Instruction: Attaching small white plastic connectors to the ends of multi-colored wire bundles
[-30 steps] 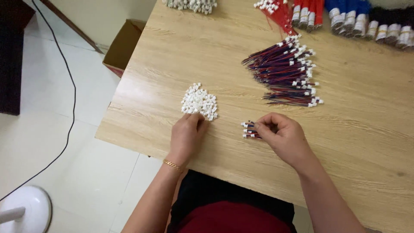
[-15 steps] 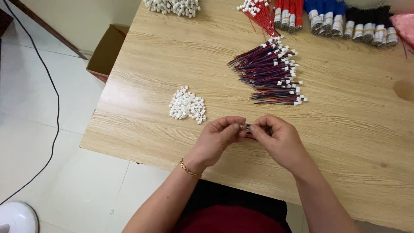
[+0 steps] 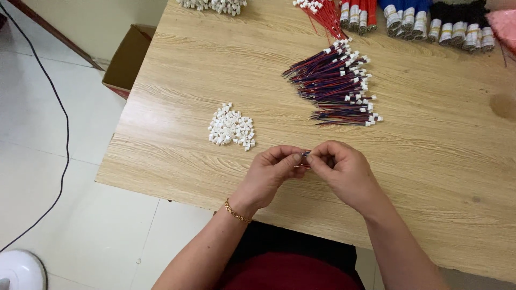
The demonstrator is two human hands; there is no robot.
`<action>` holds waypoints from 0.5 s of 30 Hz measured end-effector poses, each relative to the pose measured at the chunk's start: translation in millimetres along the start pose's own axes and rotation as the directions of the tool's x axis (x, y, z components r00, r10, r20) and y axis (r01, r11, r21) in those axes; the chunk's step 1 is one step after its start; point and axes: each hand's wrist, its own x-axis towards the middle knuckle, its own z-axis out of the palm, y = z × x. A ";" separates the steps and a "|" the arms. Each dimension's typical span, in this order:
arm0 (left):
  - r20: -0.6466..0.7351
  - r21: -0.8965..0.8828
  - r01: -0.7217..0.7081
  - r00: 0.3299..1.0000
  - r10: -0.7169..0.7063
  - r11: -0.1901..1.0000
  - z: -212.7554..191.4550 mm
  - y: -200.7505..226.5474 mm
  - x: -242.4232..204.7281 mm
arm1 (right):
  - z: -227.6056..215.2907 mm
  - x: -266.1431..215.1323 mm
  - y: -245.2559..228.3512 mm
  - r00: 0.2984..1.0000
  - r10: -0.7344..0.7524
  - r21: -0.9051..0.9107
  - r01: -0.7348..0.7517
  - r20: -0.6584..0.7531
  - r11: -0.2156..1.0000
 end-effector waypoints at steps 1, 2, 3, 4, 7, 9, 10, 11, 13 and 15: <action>-0.002 -0.001 0.002 1.000 -0.002 1.000 -1.3 -3.0 0.5 | 1.6 0.6 4.4 1.000 0.002 0.000 -0.002 0.002 1.000; -0.009 0.014 -0.013 1.000 0.013 1.000 -2.7 -5.5 1.4 | 3.3 1.8 8.3 1.000 -0.006 0.009 0.006 -0.005 1.000; -0.016 0.030 -0.027 0.999 0.027 0.999 -4.1 -7.9 2.3 | 5.0 2.8 12.3 1.000 -0.015 0.019 0.015 -0.012 1.000; -0.018 0.029 -0.025 1.000 0.026 0.999 -3.8 -6.3 1.4 | 4.6 2.3 8.6 1.000 -0.013 0.019 0.013 -0.011 1.000; -0.010 0.026 -0.027 1.000 0.027 0.999 -2.5 -3.2 -0.4 | 4.5 1.6 2.5 1.000 0.000 -0.020 0.000 -0.012 1.000; -0.027 0.024 -0.042 0.999 0.043 0.999 -1.3 -3.3 -0.1 | 5.1 2.6 5.5 1.000 -0.013 -0.024 0.012 -0.014 1.000; -0.027 0.024 -0.040 0.999 0.041 0.999 -0.5 -3.2 0.0 | 5.0 2.7 5.8 1.000 -0.011 -0.024 0.010 -0.015 1.000; -0.038 0.019 -0.044 0.998 0.044 0.999 0.2 -3.1 0.0 | 4.8 2.7 6.1 1.000 -0.008 -0.028 0.008 -0.018 1.000; -0.048 0.016 -0.046 0.998 0.047 0.999 -0.6 -2.5 0.9 | 4.8 3.0 6.0 1.000 -0.005 -0.032 0.004 -0.022 0.999; -0.070 -0.009 -0.043 0.997 0.042 0.999 -2.7 -2.1 2.2 | 4.4 2.8 5.0 1.000 -0.011 -0.005 0.011 -0.025 1.000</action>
